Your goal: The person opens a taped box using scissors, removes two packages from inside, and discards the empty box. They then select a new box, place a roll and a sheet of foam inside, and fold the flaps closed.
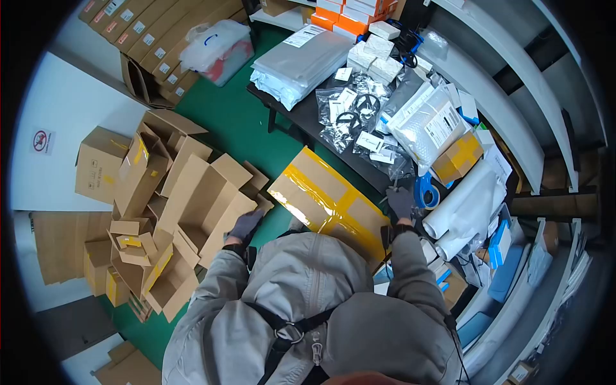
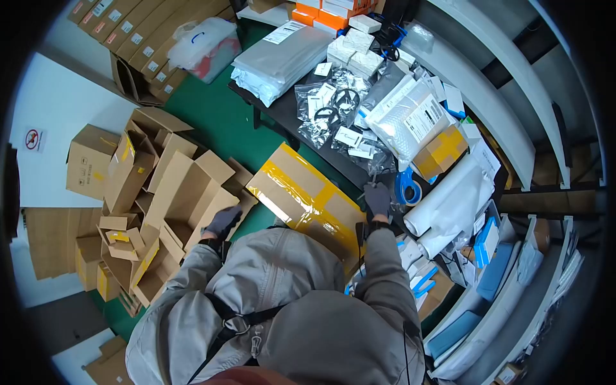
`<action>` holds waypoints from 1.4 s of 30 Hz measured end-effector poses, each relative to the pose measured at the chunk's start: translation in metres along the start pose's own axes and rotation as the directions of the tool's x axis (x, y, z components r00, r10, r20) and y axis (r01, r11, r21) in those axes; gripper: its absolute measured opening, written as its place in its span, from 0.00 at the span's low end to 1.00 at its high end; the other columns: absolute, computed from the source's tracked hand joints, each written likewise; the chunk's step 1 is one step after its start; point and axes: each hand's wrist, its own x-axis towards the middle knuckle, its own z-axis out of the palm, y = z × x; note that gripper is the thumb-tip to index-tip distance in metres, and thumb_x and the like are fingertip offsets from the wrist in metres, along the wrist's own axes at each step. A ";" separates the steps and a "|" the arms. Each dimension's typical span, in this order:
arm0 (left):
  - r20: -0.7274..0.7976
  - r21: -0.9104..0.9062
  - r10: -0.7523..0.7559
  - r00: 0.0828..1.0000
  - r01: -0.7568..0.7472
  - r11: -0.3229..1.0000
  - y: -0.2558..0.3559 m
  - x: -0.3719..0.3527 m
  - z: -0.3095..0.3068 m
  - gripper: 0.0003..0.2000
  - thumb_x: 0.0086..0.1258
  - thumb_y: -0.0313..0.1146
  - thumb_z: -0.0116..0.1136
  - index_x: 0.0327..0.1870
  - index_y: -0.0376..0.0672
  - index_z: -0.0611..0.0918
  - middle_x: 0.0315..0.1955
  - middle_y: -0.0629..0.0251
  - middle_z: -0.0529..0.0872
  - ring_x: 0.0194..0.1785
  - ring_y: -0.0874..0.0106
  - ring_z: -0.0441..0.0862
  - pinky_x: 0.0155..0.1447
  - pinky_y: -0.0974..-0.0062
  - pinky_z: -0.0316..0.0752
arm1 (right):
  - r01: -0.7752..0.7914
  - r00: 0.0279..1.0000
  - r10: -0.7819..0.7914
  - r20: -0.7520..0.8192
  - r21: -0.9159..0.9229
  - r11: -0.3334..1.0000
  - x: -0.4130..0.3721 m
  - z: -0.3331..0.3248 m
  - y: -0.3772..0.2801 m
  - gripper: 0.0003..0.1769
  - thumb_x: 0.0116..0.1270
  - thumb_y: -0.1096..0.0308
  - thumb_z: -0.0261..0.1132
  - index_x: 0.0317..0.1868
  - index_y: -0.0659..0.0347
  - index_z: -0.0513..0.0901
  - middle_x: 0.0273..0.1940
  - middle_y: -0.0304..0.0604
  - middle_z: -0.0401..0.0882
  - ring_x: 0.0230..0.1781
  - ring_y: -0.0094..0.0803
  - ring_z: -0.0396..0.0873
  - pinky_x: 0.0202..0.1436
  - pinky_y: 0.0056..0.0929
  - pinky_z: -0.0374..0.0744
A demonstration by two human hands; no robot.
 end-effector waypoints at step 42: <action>0.574 0.496 0.761 0.302 -0.868 -0.029 0.156 0.020 0.072 0.35 0.69 0.48 0.70 0.78 0.50 0.78 0.77 0.53 0.77 0.79 0.49 0.74 0.81 0.53 0.68 | -0.213 0.951 0.153 0.268 0.214 0.953 -0.183 0.047 -0.107 0.20 0.78 0.53 0.68 0.51 0.64 0.91 0.38 0.49 0.93 0.40 0.37 0.90 0.49 0.36 0.85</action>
